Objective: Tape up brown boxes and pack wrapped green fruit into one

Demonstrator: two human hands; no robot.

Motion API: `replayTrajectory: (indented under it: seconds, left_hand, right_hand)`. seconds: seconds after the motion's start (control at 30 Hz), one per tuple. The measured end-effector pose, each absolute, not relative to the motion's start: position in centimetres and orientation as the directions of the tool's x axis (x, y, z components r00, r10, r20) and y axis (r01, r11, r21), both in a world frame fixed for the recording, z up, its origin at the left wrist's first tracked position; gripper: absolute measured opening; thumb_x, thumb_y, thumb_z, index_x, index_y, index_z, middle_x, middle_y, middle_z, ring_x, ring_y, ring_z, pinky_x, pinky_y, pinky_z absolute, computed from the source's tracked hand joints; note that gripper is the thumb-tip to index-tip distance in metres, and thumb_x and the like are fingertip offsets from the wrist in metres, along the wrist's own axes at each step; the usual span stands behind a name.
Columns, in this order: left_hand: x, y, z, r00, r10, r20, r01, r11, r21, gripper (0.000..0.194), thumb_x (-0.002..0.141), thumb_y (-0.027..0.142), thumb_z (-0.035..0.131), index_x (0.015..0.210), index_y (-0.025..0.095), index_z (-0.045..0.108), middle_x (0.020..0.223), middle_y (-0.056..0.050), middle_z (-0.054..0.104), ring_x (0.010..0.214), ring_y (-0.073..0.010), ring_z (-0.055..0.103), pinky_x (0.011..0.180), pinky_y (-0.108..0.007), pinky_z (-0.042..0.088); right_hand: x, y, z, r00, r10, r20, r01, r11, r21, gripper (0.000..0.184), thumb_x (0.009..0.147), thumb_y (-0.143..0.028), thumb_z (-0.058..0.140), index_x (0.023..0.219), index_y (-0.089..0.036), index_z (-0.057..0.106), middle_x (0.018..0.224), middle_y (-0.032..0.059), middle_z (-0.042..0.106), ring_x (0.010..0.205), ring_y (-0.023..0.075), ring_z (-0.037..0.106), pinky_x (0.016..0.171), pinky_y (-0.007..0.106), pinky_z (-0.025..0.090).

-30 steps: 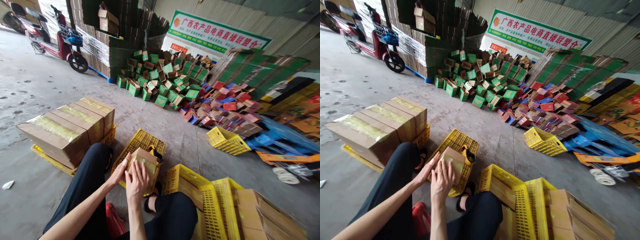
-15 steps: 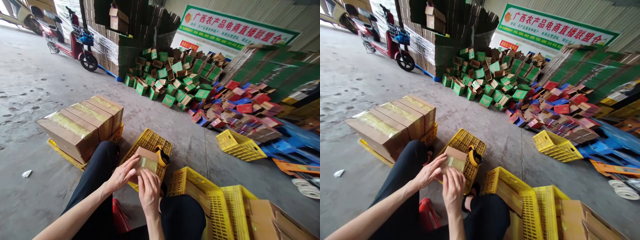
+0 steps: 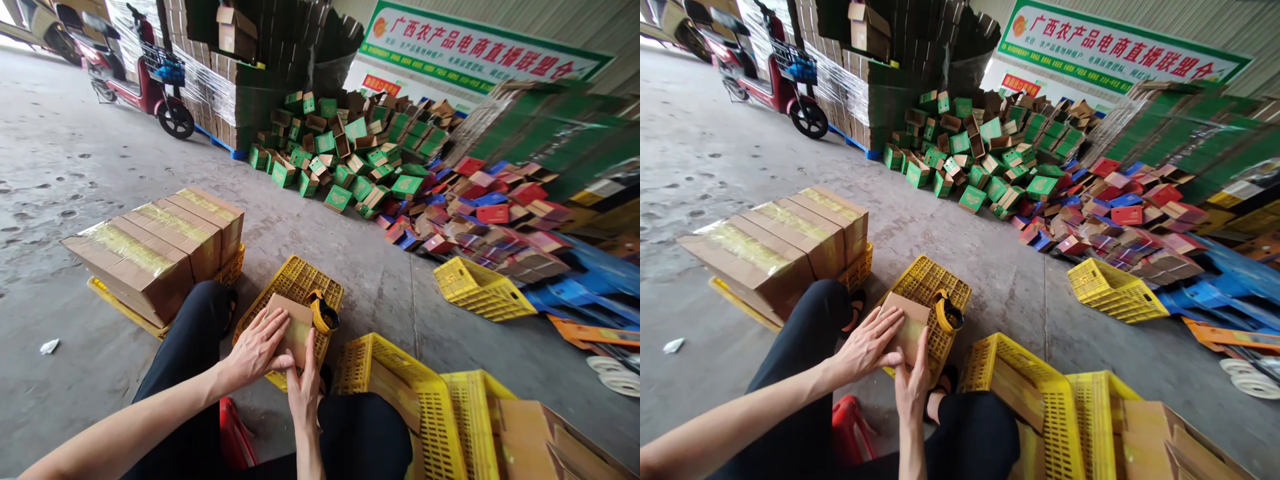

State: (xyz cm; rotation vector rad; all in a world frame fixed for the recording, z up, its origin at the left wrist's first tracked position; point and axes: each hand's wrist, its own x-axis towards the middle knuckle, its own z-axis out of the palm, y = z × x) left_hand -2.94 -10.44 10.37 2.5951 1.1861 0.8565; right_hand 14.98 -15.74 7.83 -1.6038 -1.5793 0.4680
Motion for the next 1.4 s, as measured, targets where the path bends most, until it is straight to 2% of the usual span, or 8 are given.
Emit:
replayTrajectory:
  seconds: [0.13,0.37,0.7,0.97,1.17,1.23,1.3,1.4]
  left_hand:
    - [-1.9,-10.9,10.4,0.541,0.707,0.455,0.638,-0.698,0.325,0.094,0.095,0.08,0.039,0.158,0.011,0.044,0.165,-0.023,0.038,0.156,-0.038,0.032,0.129,-0.057,0.025]
    - [-2.5,-10.5,10.6,0.589,0.683,0.431,0.615,-0.725,0.31,0.096,0.086,0.086,0.046,0.16,0.025,0.044,0.171,-0.019,0.026,0.156,-0.0426,0.029,0.125,-0.059,0.03]
    - [-1.9,-11.1,10.6,0.557,0.72,0.415,0.639,-0.69,0.34,0.098,0.085,0.089,0.046,0.161,0.027,0.042,0.173,-0.015,0.022,0.158,-0.0443,0.023,0.125,-0.06,0.028]
    - [-1.7,-11.4,10.4,0.564,0.714,0.415,0.66,-0.692,0.292,0.102,0.085,0.088,0.046,0.162,0.021,0.041,0.171,-0.021,0.026,0.157,-0.045,0.024,0.125,-0.06,0.027]
    - [-2.0,-11.2,10.8,0.628,0.679,0.38,0.621,-0.732,0.28,0.105,0.083,0.091,0.046,0.164,0.024,0.037,0.17,-0.016,0.031,0.157,-0.0488,0.019,0.124,-0.068,0.022]
    - [-2.2,-11.1,11.2,0.653,0.665,0.361,0.602,-0.746,0.284,0.104,0.084,0.089,0.047,0.165,0.025,0.034,0.17,-0.015,0.031,0.158,-0.0477,0.019,0.125,-0.068,0.02]
    - [-2.6,-10.9,11.5,0.682,0.642,0.35,0.567,-0.766,0.302,0.101,0.087,0.086,0.048,0.166,0.026,0.029,0.17,-0.013,0.031,0.158,-0.0442,0.021,0.126,-0.066,0.017]
    - [-3.5,-10.5,11.7,0.713,0.606,0.352,0.503,-0.792,0.345,0.099,0.09,0.082,0.05,0.168,0.026,0.023,0.17,-0.012,0.033,0.158,-0.0389,0.025,0.129,-0.063,0.013]
  right_hand:
    - [15.0,-16.1,7.9,0.188,0.964,0.188,0.537,0.059,-0.841,0.079,0.103,-0.055,0.051,0.168,-0.023,0.019,0.16,0.0143,0.049,0.145,0.033,0.052,0.112,0.05,0.051]
    - [16.7,-14.5,8.7,0.157,0.98,0.125,0.496,0.032,-0.868,0.064,0.106,-0.052,0.047,0.164,-0.031,0.031,0.164,0.0062,0.043,0.152,0.0285,0.042,0.118,0.051,0.047]
    - [19.3,-15.0,10.3,-0.069,0.967,0.247,0.634,0.234,-0.737,0.06,0.104,-0.053,0.05,0.158,-0.026,0.046,0.153,0.0071,0.058,0.142,0.0271,0.055,0.117,0.043,0.05]
    - [19.2,-17.4,10.4,-0.068,0.959,0.274,0.643,0.253,-0.723,0.051,0.105,-0.049,0.048,0.15,-0.025,0.057,0.147,0.0084,0.064,0.135,0.0277,0.062,0.114,0.043,0.053]
    - [19.2,-17.9,10.1,0.076,0.96,0.268,0.557,0.182,-0.81,0.041,0.105,-0.046,0.05,0.127,-0.024,0.076,0.126,0.0101,0.077,0.116,0.0277,0.074,0.102,0.039,0.061]
    - [18.9,-16.7,9.9,0.172,0.954,0.245,0.516,0.124,-0.848,0.043,0.104,-0.049,0.052,0.129,-0.022,0.075,0.125,0.0116,0.077,0.114,0.0284,0.075,0.099,0.04,0.062]
    - [18.5,-15.1,9.7,0.228,0.943,0.241,0.496,0.1,-0.862,0.052,0.102,-0.051,0.056,0.143,-0.021,0.064,0.139,0.0131,0.07,0.125,0.0298,0.07,0.101,0.042,0.06]
    - [17.9,-12.7,9.4,0.185,0.95,0.253,0.504,0.129,-0.854,0.067,0.099,-0.051,0.061,0.159,-0.027,0.044,0.157,0.0106,0.054,0.14,0.0286,0.058,0.106,0.044,0.056]
